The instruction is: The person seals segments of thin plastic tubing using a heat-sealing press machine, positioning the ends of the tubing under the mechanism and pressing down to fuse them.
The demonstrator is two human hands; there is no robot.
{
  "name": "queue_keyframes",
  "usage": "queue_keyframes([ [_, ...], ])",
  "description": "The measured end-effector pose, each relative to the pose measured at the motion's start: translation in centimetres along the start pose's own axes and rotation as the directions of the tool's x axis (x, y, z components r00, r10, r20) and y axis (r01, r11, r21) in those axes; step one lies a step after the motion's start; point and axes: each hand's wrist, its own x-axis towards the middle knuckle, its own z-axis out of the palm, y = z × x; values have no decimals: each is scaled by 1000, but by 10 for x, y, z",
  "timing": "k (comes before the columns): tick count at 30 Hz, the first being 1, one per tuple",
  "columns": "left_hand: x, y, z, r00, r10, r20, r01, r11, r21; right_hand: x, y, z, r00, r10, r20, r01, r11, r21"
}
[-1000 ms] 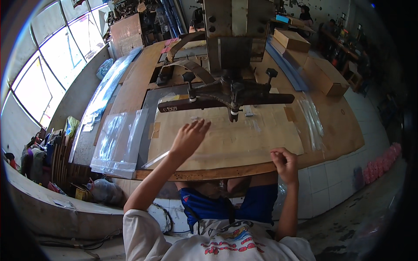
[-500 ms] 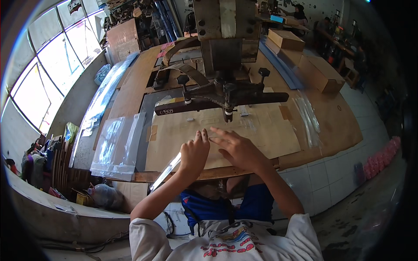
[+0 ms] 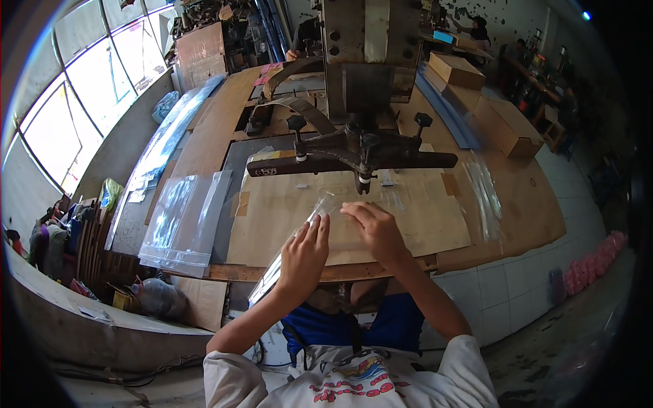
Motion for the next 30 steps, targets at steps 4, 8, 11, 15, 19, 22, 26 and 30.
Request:
queue_keyframes([
  [4,-19,-11,-16,999,-34,14,35,998,-56,-6,18,-20,989,-41,-139,31,997,-73],
  [8,-32,-35,-20,998,3,65,-8,998,66,-7,32,-36,978,-74,-196,43,986,-160],
  [11,-36,-57,-14,997,-4,71,-2,997,81,-10,44,-42,977,-86,-195,48,980,-193],
  [15,-21,-79,-3,996,47,79,-58,988,144,-9,59,-48,984,-114,-133,78,965,-252],
  [19,-3,-89,6,985,107,139,-140,957,254,-3,71,-56,990,-136,-36,120,951,-286],
  [22,9,-86,12,975,117,190,-176,926,333,-3,91,-57,987,-158,32,160,936,-314],
  [26,24,-101,28,972,139,191,-196,926,322,1,106,-53,980,-194,32,194,930,-313],
  [30,38,-115,41,972,128,199,-180,944,275,-1,112,-50,983,-180,30,179,921,-346],
])
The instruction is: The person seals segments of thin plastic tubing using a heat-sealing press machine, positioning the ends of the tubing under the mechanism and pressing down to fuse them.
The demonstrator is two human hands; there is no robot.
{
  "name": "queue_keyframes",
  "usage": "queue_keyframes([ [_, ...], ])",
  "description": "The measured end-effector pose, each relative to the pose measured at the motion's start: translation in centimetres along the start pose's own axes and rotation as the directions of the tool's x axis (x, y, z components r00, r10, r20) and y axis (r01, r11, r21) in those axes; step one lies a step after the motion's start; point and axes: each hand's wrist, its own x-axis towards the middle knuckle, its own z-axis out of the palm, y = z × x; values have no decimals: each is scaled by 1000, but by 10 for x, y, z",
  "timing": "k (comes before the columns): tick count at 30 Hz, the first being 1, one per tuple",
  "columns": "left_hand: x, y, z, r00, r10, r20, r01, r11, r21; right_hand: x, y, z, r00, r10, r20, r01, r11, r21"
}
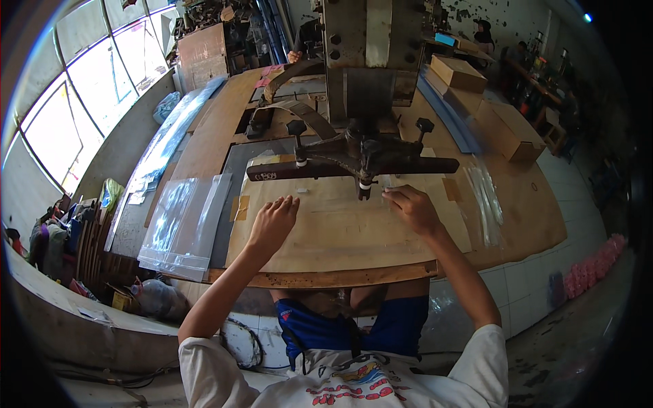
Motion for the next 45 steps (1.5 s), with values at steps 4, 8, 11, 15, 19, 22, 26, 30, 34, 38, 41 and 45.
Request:
queue_keyframes([
  [4,8,-8,8,999,-27,39,34,984,-177,-7,12,6,995,97,37,-98,995,8],
  [8,22,-15,18,995,-87,49,99,900,-425,-7,16,12,985,156,80,-156,988,-3],
  [11,29,-20,26,992,-116,45,123,870,-477,-5,18,16,966,217,141,-220,975,5],
  [15,37,-28,30,994,-72,-78,15,822,-570,-3,22,18,959,201,202,-200,980,-26],
  [19,44,-23,20,993,-118,-22,77,767,-637,1,21,16,956,241,170,-243,970,-5],
  [22,43,-21,21,996,-92,-1,73,794,-603,-1,25,19,951,266,157,-278,959,60],
  [26,38,-19,21,995,-84,57,102,843,-528,-6,21,23,954,253,161,-258,966,11],
  [30,42,-16,17,996,-26,83,64,870,-488,-13,17,20,945,285,158,-286,958,-15],
  [34,43,-17,13,997,-4,71,38,874,-484,-8,12,15,937,285,203,-276,959,-69],
  [38,47,-16,17,999,-34,-26,14,825,-564,-9,14,12,938,276,211,-261,960,-96],
  [41,40,-11,19,994,-77,-81,15,809,-587,-9,14,13,942,272,194,-255,961,-112],
  [45,40,-8,16,995,-41,-92,-12,857,-515,-11,15,13,945,264,195,-252,964,-85],
])
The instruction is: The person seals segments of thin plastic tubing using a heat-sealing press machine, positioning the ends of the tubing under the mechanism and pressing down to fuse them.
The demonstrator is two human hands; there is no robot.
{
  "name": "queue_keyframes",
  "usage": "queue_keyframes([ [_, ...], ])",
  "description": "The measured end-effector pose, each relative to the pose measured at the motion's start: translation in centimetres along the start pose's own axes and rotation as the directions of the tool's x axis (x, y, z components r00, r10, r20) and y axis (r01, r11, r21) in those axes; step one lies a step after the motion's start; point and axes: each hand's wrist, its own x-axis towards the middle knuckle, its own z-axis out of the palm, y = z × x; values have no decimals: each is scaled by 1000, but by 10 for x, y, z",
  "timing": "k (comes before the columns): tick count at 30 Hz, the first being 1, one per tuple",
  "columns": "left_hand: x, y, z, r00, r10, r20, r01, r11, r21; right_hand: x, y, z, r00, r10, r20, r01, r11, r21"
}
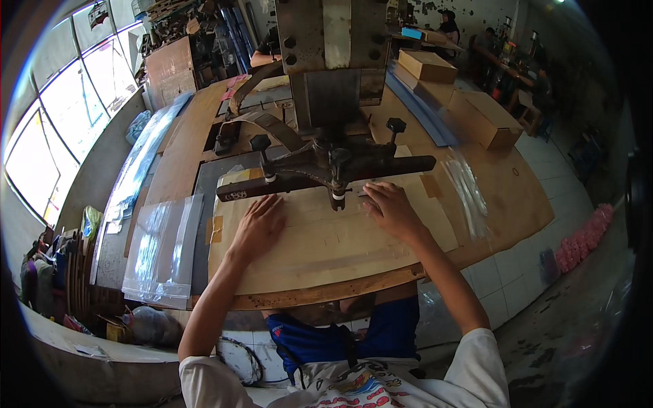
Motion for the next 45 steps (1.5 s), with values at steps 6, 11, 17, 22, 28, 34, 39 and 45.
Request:
queue_keyframes([
  [6,4,-1,-6,996,-48,75,47,999,11,1,-5,-3,1000,7,29,-8,1000,12],
  [11,8,1,-8,994,-58,93,58,998,2,2,0,0,999,1,37,0,1000,-11],
  [17,8,1,-11,989,-76,130,86,994,-74,2,1,2,999,21,32,-21,1000,1],
  [22,6,-2,-9,995,-39,92,45,996,-72,2,1,0,999,25,28,-25,999,19],
  [28,9,6,-12,999,46,25,-44,996,-75,3,-5,-8,996,5,86,-9,998,55],
  [34,6,4,-5,997,68,-25,-67,997,39,2,-1,-1,996,-6,93,1,999,54],
  [39,8,4,-8,999,13,30,-12,1000,-15,3,-4,-6,997,-10,83,5,998,55],
  [45,4,-3,-3,1000,1,10,-1,998,-55,-5,1,-1,999,29,45,-31,999,40],
])
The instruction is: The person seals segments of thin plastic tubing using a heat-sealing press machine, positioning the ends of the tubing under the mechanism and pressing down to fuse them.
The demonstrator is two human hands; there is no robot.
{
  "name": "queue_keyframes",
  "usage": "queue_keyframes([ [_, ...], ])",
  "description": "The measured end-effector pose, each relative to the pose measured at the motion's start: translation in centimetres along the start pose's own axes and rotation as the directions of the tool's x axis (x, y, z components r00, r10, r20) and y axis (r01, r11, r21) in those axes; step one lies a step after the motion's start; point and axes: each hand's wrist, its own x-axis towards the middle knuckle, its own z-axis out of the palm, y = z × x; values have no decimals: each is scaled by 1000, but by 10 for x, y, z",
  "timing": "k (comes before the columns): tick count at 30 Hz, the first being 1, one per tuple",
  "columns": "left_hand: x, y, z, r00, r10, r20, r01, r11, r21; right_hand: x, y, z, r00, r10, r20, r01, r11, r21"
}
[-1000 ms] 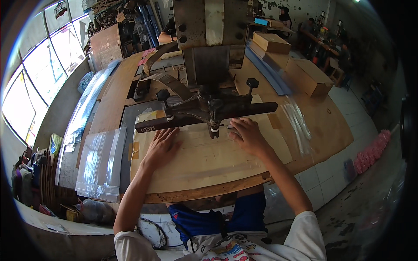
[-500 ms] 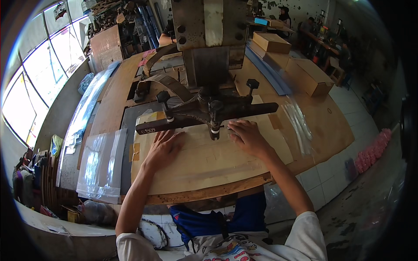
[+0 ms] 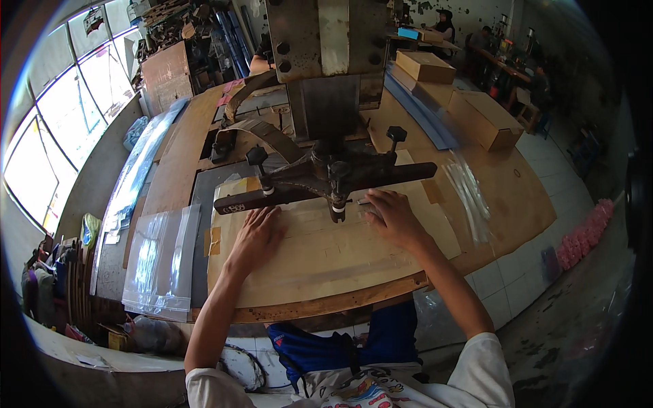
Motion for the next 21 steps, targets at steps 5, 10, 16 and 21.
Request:
queue_keyframes([
  [5,2,3,-3,1000,-19,21,20,1000,-24,2,-1,-2,997,82,13,-81,996,-32],
  [10,4,0,-1,999,26,-26,-27,998,-54,6,-6,-6,988,148,43,-146,988,-45],
  [16,4,-2,0,1000,18,-23,-20,997,-78,5,-2,-1,994,107,22,-105,990,-93],
  [21,1,-4,-1,998,35,-46,-37,998,-52,7,-7,-6,993,111,28,-110,993,-41],
])
